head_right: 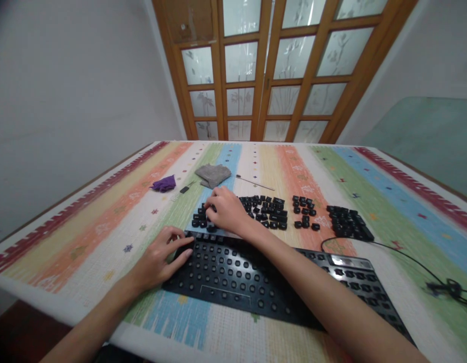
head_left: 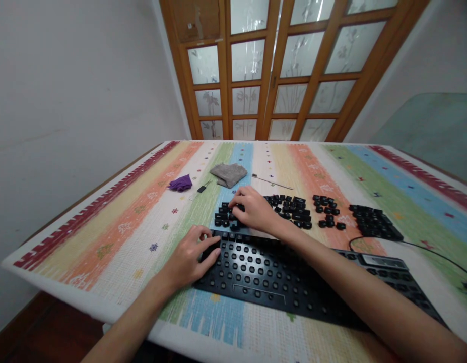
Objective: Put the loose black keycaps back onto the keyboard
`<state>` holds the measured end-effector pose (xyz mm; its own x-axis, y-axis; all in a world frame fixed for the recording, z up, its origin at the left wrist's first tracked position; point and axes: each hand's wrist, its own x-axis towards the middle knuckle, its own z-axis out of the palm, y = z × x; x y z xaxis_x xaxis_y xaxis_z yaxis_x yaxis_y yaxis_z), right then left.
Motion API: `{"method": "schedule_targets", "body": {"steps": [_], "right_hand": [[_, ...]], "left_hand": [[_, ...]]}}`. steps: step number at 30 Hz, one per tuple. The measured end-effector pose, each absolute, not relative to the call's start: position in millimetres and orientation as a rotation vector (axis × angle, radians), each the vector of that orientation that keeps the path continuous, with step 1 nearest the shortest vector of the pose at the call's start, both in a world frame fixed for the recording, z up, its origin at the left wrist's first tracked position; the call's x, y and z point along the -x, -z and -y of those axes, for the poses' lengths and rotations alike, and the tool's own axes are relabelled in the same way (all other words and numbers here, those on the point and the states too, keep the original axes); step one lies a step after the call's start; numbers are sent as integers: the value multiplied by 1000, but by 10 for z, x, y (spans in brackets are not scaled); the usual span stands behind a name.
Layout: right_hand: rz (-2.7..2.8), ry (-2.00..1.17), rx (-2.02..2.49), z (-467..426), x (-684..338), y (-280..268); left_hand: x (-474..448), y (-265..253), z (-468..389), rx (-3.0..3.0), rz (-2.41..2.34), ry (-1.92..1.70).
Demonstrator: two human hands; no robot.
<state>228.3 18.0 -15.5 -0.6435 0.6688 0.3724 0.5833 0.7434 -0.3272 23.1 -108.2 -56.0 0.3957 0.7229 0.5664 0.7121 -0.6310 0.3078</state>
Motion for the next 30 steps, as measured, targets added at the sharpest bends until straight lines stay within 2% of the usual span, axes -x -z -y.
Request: {"method": "schedule_targets", "body": {"steps": [3, 7, 18, 25, 30], "right_hand": [[2474, -189, 1149, -538, -2323, 203], [2523, -174, 1182, -812, -2315, 304], [2569, -170, 1163, -883, -2150, 345], [2512, -276, 995, -466, -2268, 96], [2473, -550, 739, 129, -2354, 35]], "left_hand": [[-228, 555, 1077, -2593, -1353, -1121], [-208, 531, 1076, -2552, -1378, -1193], [-198, 506, 1075, -2549, -1386, -1240], [-196, 532, 1087, -2544, -1409, -1309], [-259, 538, 1108, -2544, -1399, -1281]]}}
